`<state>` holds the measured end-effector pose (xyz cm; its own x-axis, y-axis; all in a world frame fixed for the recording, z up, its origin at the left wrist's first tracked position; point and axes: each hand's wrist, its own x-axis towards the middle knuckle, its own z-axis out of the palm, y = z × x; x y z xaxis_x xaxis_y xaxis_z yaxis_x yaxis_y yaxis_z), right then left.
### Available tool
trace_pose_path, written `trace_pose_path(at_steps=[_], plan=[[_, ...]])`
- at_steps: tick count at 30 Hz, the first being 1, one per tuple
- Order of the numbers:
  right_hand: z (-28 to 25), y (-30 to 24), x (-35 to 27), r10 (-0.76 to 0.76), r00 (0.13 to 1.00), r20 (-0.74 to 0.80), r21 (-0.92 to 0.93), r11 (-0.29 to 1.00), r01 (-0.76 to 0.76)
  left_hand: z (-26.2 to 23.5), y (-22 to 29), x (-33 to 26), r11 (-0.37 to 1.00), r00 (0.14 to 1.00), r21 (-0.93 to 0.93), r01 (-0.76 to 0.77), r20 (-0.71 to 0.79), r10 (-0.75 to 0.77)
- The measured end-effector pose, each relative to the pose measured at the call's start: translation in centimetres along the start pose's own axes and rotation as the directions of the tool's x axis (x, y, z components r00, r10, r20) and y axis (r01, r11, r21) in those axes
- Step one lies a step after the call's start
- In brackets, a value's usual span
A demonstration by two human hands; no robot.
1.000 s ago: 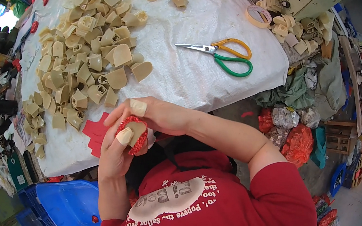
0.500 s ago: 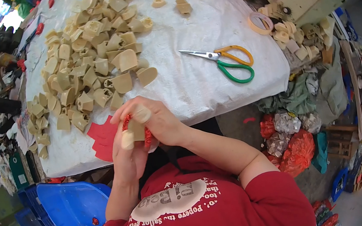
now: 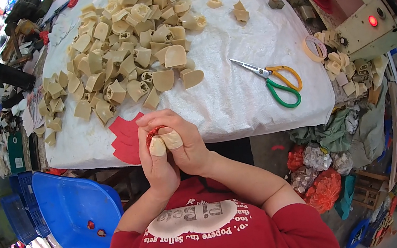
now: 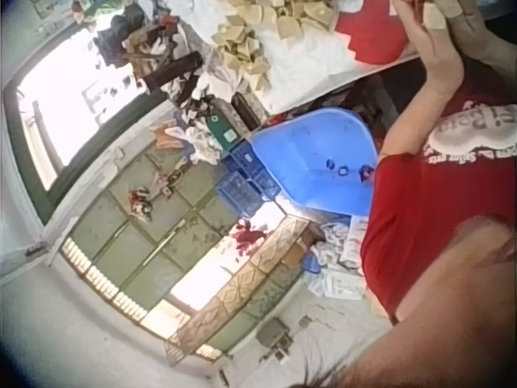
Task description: Fitting red glitter fabric covers onto plastic shoe heel components.
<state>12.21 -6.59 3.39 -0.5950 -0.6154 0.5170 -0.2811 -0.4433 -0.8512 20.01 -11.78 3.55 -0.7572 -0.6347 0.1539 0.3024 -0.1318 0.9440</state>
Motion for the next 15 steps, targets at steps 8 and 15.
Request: trace_pose_path(at_steps=[8,15], plan=[[-1.1,0.7,0.5,0.227,0.926,0.302,0.293,0.902,-0.316,-5.5,1.7,1.0,0.818,0.866,0.304,-0.488,0.285,0.411],[-0.6,0.2,0.9,0.324,0.92,0.221,-0.126,0.945,-0.303,-13.0,3.2,-2.9,0.666,0.892,0.634,-0.392,0.084,0.445]])
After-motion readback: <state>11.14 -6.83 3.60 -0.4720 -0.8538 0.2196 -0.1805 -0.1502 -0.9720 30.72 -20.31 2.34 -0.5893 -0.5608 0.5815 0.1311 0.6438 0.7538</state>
